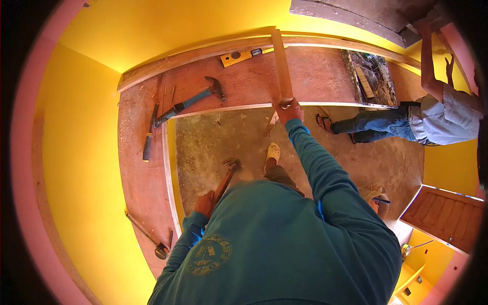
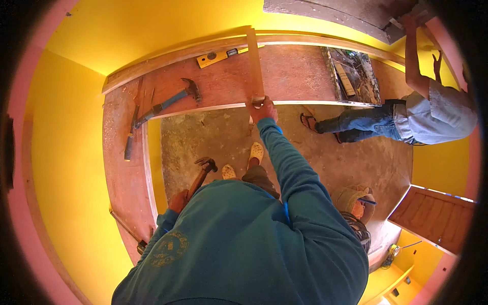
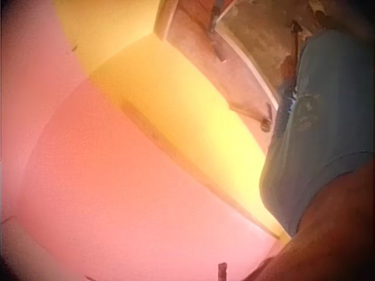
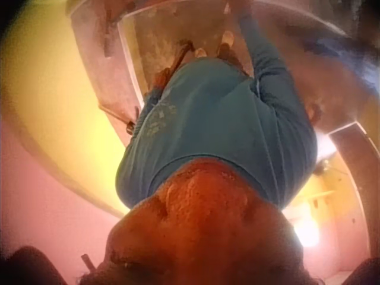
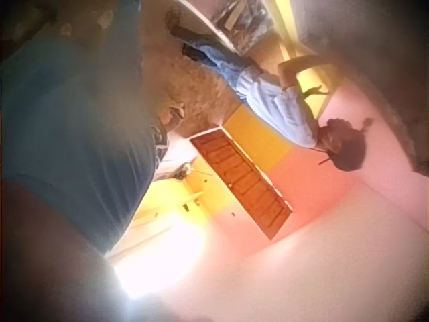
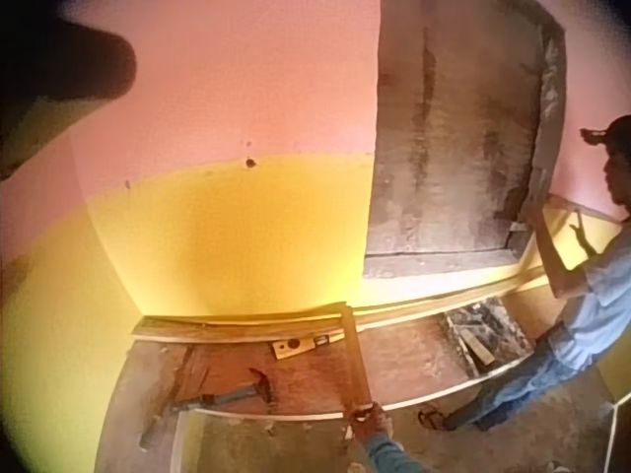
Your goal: The person saws a piece of wood by hand and then hammers nails into wood pieces to assemble a frame.
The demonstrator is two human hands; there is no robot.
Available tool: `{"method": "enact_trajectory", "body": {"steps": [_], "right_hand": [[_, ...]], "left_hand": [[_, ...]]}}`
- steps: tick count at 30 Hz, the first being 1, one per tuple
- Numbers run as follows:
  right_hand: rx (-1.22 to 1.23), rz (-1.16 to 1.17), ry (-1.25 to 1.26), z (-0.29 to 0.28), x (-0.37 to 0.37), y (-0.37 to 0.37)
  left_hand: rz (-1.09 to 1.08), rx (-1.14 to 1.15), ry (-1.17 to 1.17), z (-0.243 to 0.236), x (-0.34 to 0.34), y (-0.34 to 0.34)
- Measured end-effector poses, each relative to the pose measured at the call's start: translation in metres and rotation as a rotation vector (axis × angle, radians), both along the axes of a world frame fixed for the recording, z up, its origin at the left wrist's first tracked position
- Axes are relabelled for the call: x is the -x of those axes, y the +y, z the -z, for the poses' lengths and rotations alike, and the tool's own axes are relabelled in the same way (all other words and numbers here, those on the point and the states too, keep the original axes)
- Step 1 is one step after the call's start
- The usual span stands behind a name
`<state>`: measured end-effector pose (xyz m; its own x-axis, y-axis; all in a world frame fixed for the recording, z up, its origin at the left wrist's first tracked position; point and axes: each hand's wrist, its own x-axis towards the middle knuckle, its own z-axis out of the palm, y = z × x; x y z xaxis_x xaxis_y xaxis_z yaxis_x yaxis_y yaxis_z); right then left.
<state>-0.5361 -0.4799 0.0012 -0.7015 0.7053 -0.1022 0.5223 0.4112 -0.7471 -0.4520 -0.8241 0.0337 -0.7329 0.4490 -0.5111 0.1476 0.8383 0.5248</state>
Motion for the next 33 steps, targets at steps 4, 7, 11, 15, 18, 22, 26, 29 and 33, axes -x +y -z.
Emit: {"method": "enact_trajectory", "body": {"steps": [4,7,11,15,18,22,26,29,33], "right_hand": [[-0.116,0.013,-0.076,0.023,0.007,0.008],[-0.161,0.016,-0.093,0.026,0.007,0.008],[-0.072,-0.038,-0.072,0.011,-0.001,0.006],[-0.129,-0.003,-0.196,0.007,-0.013,0.004],[-0.135,-0.081,-0.257,0.02,-0.024,0.011],[-0.198,-0.082,-0.284,0.028,-0.035,0.016],[-0.142,-0.101,-0.225,0.015,-0.044,0.019],[-0.108,-0.086,-0.21,0.003,-0.047,0.02],[-0.078,-0.135,-0.086,0.035,-0.051,0.035]], "left_hand": [[-0.028,-0.023,-0.016,0.002,-0.003,-0.003],[-0.006,-0.045,-0.029,0.001,-0.002,-0.004],[0.006,-0.047,-0.001,0.007,-0.001,-0.003],[0.015,-0.04,0.0,0.003,0.002,0.003],[-0.003,-0.031,0.007,0.008,0.002,0.002],[0.053,-0.04,0.033,0.01,0.004,0.002],[0.086,-0.059,-0.004,0.014,0.007,0.0],[0.086,-0.053,-0.028,0.006,0.008,0.004],[0.048,-0.076,-0.021,0.009,0.007,0.004]]}}
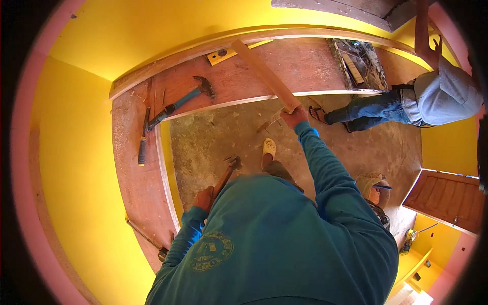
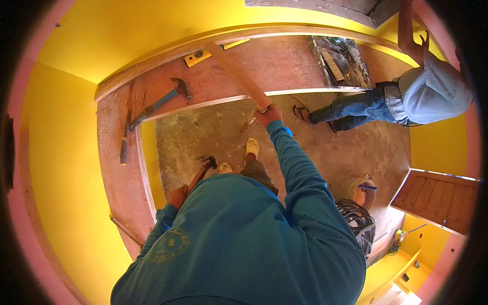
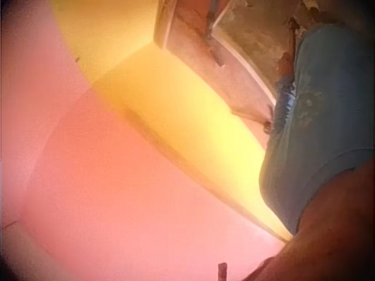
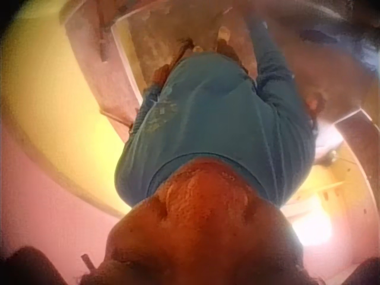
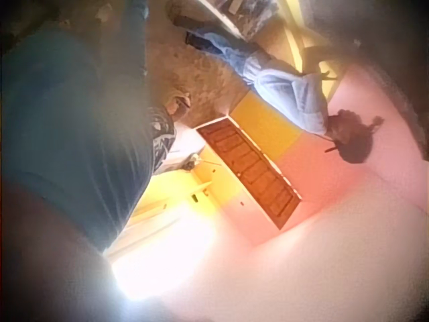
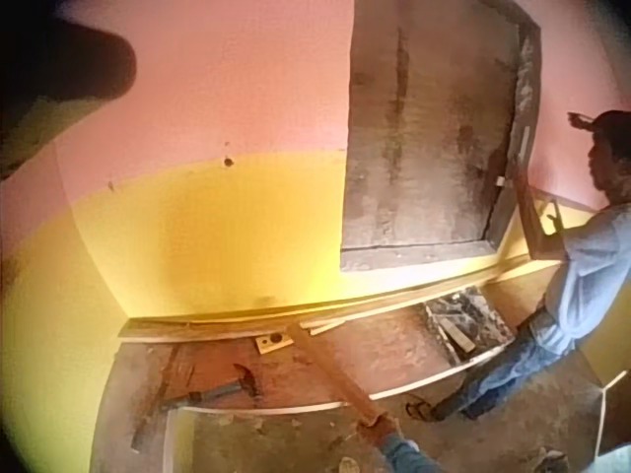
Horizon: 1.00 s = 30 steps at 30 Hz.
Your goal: The person saws a piece of wood by hand and then hammers nails into wood pieces to assemble a frame.
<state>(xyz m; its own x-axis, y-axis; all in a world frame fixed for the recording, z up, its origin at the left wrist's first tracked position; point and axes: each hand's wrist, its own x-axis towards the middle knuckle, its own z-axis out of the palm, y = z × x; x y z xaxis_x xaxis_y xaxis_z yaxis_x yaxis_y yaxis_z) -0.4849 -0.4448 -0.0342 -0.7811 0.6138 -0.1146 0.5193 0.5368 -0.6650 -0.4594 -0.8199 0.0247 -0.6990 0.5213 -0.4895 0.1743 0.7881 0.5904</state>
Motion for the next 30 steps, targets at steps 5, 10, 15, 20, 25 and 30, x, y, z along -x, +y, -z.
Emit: {"method": "enact_trajectory", "body": {"steps": [5,10,15,20,25,30], "right_hand": [[0.168,-0.014,0.142,-0.009,-0.001,-0.003],[0.393,-0.047,0.144,0.025,0.002,0.021],[0.528,-0.057,0.023,-0.012,0.004,0.017],[0.557,0.018,0.369,0.069,0.008,0.021],[0.34,-0.081,0.385,0.023,0.021,-0.01],[0.221,-0.181,0.273,0.045,0.027,-0.003]], "left_hand": [[0.05,0.032,-0.009,-0.001,0.002,-0.003],[0.071,0.04,0.031,0.014,0.001,-0.011],[0.044,0.061,0.013,0.023,-0.003,-0.021],[0.072,0.119,0.015,0.007,-0.001,-0.012],[0.018,0.093,0.001,-0.002,-0.003,-0.014],[0.002,0.126,0.034,0.003,-0.007,-0.015]]}}
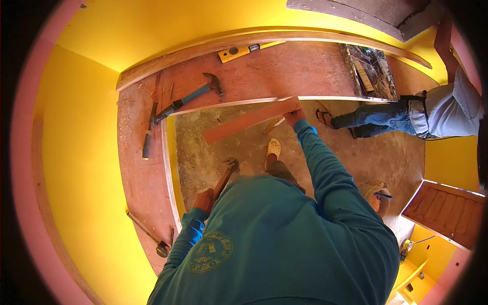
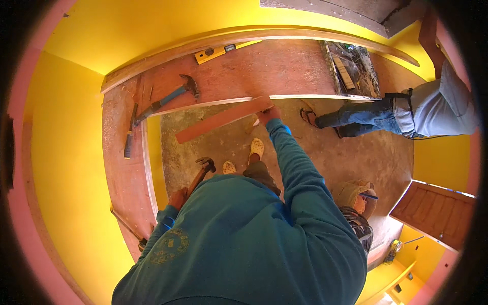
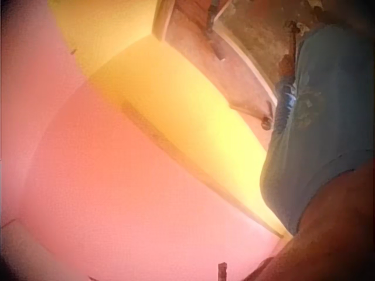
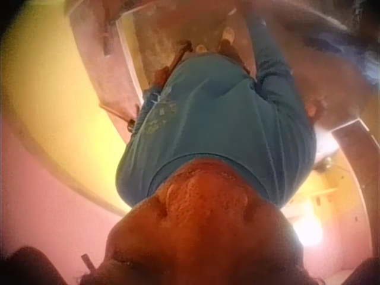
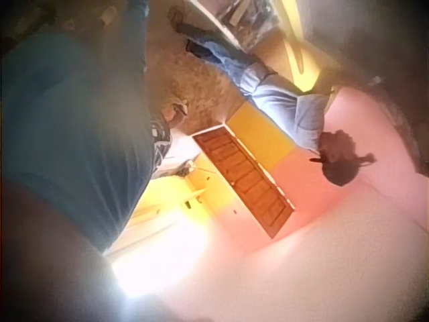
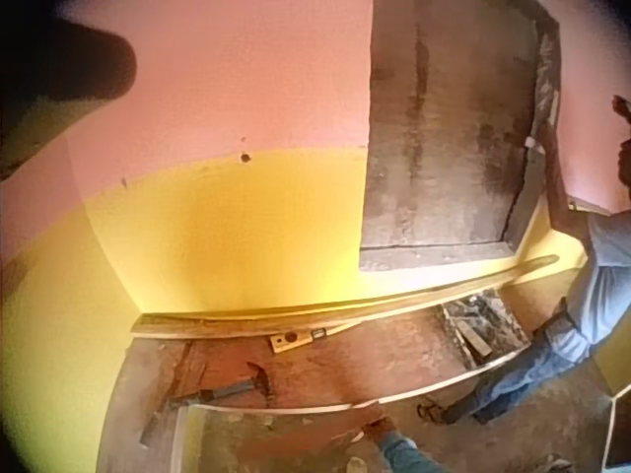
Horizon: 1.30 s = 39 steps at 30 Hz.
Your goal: The person saws a piece of wood by hand and then hammers nails into wood pieces to assemble a frame.
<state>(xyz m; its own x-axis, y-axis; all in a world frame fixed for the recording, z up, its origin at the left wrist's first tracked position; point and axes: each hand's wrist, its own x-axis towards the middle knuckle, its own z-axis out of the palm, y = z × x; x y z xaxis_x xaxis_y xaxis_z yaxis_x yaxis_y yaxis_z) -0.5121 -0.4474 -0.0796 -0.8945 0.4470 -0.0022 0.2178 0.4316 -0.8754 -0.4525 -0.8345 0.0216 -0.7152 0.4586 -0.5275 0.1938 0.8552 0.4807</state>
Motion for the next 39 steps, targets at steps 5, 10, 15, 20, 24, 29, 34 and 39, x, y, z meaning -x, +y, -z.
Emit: {"method": "enact_trajectory", "body": {"steps": [5,10,15,20,24,29,34,39], "right_hand": [[0.009,-0.058,-0.093,-0.002,-0.002,0.0],[-0.114,-0.027,-0.093,0.001,-0.007,0.006],[-0.137,0.089,-0.04,0.005,-0.015,0.007],[-0.099,0.192,-0.177,0.037,-0.017,0.009],[-0.277,0.341,-0.273,0.045,-0.011,0.0],[-0.149,0.238,-0.508,-0.015,-0.006,-0.013],[-0.205,0.262,-0.441,-0.03,-0.008,-0.016],[-0.22,0.329,-0.393,0.003,-0.008,-0.003]], "left_hand": [[-0.007,-0.004,-0.016,0.003,-0.003,-0.002],[0.003,-0.021,0.0,0.003,-0.001,0.001],[-0.033,0.028,-0.049,-0.018,0.009,0.014],[-0.032,-0.026,-0.01,-0.028,0.02,0.03],[-0.023,-0.042,0.042,-0.029,0.027,0.038],[0.006,-0.017,0.04,-0.019,0.027,0.028],[0.021,0.015,0.028,-0.02,0.023,0.024],[-0.001,-0.02,-0.037,-0.008,0.017,0.014]]}}
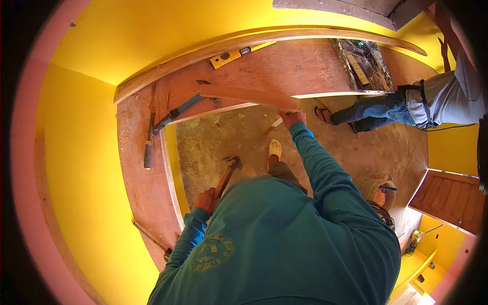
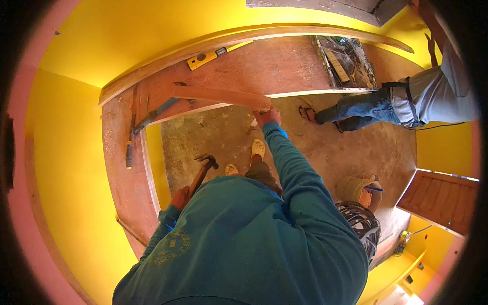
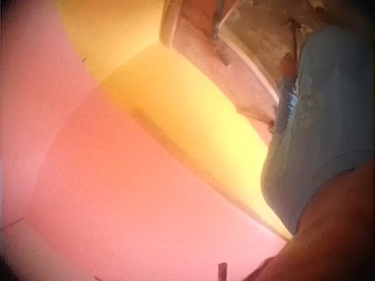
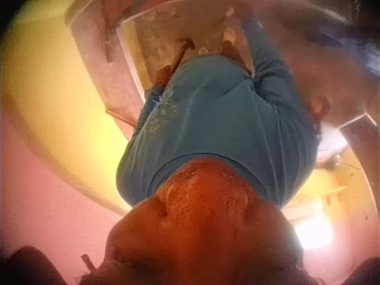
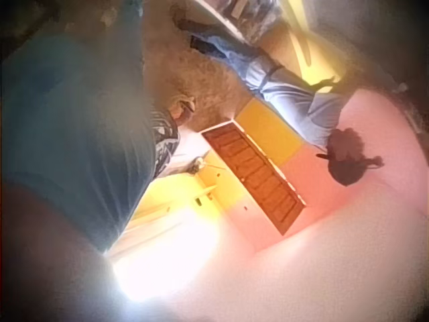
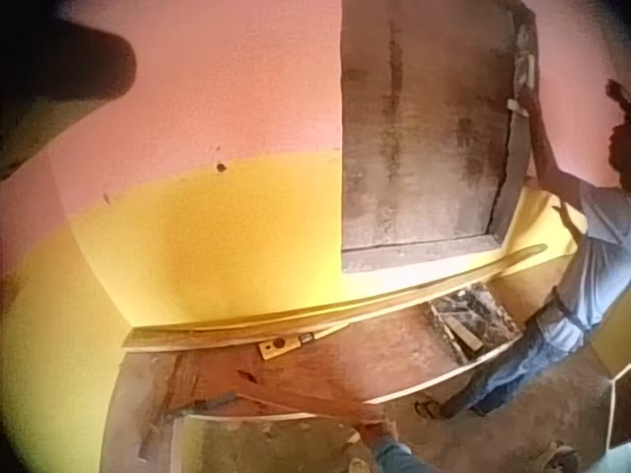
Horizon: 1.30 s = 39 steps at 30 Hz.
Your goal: The person saws a piece of wood by hand and then hammers nails into wood pieces to assemble a frame.
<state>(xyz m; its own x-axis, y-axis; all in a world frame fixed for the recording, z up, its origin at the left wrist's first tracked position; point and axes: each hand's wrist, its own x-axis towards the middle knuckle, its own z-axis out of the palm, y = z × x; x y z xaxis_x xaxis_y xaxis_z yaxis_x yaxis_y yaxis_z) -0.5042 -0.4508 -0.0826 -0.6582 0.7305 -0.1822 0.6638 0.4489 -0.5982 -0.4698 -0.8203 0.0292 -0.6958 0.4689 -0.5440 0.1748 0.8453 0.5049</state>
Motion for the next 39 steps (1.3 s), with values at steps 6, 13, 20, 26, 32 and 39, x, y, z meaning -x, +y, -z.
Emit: {"method": "enact_trajectory", "body": {"steps": [6,13,20,26,32,39], "right_hand": [[0.038,0.026,0.106,-0.018,-0.016,0.0],[0.294,0.096,0.398,-0.025,-0.04,0.003],[0.611,0.091,0.438,-0.032,-0.067,0.003],[0.247,0.039,0.313,-0.022,-0.072,0.004],[-0.035,-0.051,0.065,-0.023,-0.081,0.001],[0.05,-0.004,0.118,-0.03,-0.066,-0.001]], "left_hand": [[0.025,-0.038,0.029,0.006,0.001,0.001],[0.03,-0.012,0.063,-0.014,0.029,0.034],[-0.231,-0.265,-0.249,-0.018,0.095,0.101],[-0.31,-0.454,-0.5,0.013,0.143,0.135],[-0.013,-0.21,0.129,0.034,0.157,0.148],[0.036,-0.234,0.628,0.068,0.159,0.132]]}}
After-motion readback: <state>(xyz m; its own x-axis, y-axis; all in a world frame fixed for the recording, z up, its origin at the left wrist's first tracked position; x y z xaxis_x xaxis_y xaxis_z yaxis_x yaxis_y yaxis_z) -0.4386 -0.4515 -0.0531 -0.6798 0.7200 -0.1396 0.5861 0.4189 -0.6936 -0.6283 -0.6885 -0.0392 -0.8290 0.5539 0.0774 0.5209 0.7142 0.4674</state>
